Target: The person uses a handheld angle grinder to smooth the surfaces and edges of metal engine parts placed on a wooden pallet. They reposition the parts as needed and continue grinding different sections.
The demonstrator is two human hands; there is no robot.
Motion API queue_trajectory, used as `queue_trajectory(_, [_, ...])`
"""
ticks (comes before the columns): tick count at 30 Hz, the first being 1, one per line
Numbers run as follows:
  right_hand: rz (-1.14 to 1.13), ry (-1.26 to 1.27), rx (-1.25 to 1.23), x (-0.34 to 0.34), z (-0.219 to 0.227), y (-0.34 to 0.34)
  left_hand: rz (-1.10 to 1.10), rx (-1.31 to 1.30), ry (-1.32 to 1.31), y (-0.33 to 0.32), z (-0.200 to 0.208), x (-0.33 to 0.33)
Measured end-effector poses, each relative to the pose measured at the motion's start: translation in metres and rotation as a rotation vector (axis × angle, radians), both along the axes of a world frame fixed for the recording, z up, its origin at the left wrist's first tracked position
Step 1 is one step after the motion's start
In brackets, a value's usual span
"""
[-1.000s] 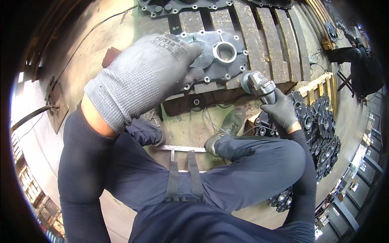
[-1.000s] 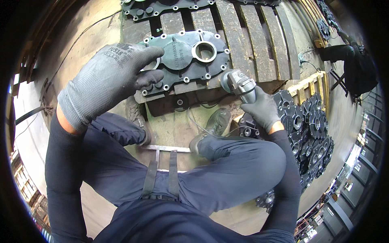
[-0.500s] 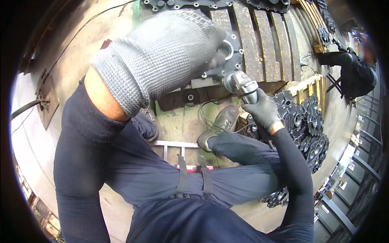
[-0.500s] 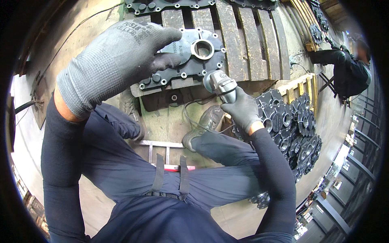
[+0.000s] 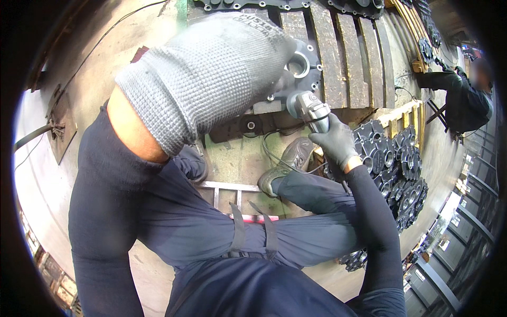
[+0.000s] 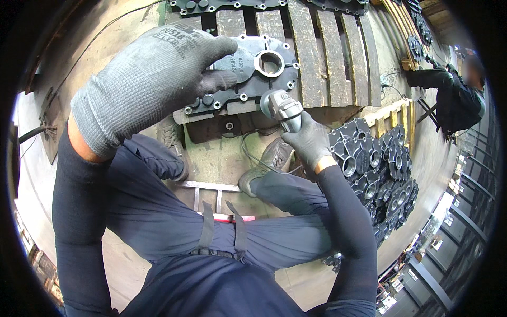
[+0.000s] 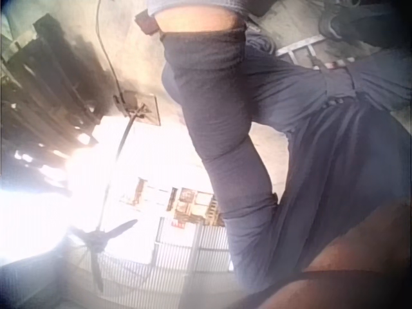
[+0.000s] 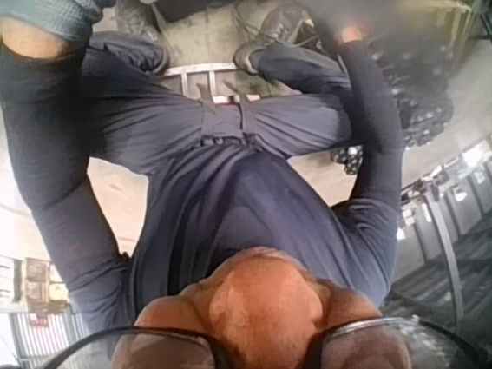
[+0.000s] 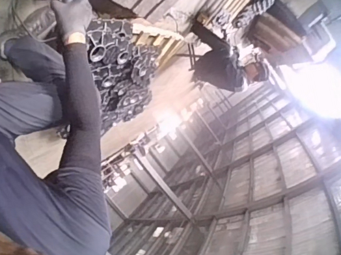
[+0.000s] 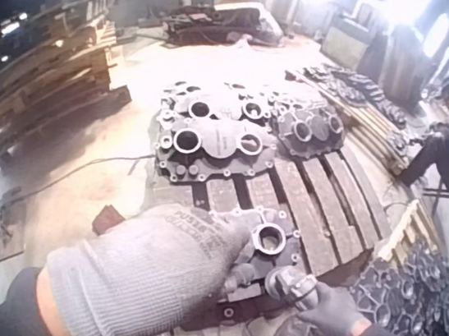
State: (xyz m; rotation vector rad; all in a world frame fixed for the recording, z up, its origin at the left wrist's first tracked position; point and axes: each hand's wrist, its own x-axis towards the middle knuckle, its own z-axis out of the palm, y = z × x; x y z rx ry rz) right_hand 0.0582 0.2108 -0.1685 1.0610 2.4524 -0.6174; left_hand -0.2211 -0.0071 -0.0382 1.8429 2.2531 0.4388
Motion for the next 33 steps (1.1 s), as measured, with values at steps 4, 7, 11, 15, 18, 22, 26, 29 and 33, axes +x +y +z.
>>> queue_trajectory(4, [-0.026, -0.009, 0.015, 0.016, -0.003, 0.001, -0.004, 0.009, 0.012, -0.001, -0.002, 0.000])
queue_trajectory(7, [-0.008, 0.029, 0.024, 0.007, -0.003, 0.001, -0.084, -0.035, -0.176, 0.002, 0.025, 0.001])
queue_trajectory(11, [0.029, -0.004, -0.002, 0.005, -0.008, 0.000, 0.008, -0.088, -0.005, 0.004, -0.006, 0.007])
queue_trajectory(15, [-0.011, 0.035, 0.018, 0.016, -0.005, -0.005, 0.036, -0.185, -0.015, 0.008, 0.006, 0.010])
queue_trajectory(18, [-0.030, 0.049, -0.015, 0.012, -0.010, 0.006, 0.041, -0.087, -0.006, 0.005, -0.001, 0.013])
queue_trajectory(22, [-0.021, 0.052, 0.002, 0.016, -0.006, 0.001, 0.021, -0.066, 0.068, -0.001, 0.004, 0.012])
queue_trajectory(26, [-0.026, 0.078, -0.018, 0.011, -0.005, 0.004, 0.037, -0.212, -0.009, 0.008, 0.018, 0.013])
queue_trajectory(29, [-0.056, 0.020, 0.015, 0.026, -0.003, 0.012, -0.020, -0.084, -0.011, 0.014, -0.002, 0.015])
queue_trajectory(33, [-0.045, 0.011, -0.017, 0.036, 0.001, -0.003, 0.010, -0.120, 0.037, 0.001, 0.015, 0.015])
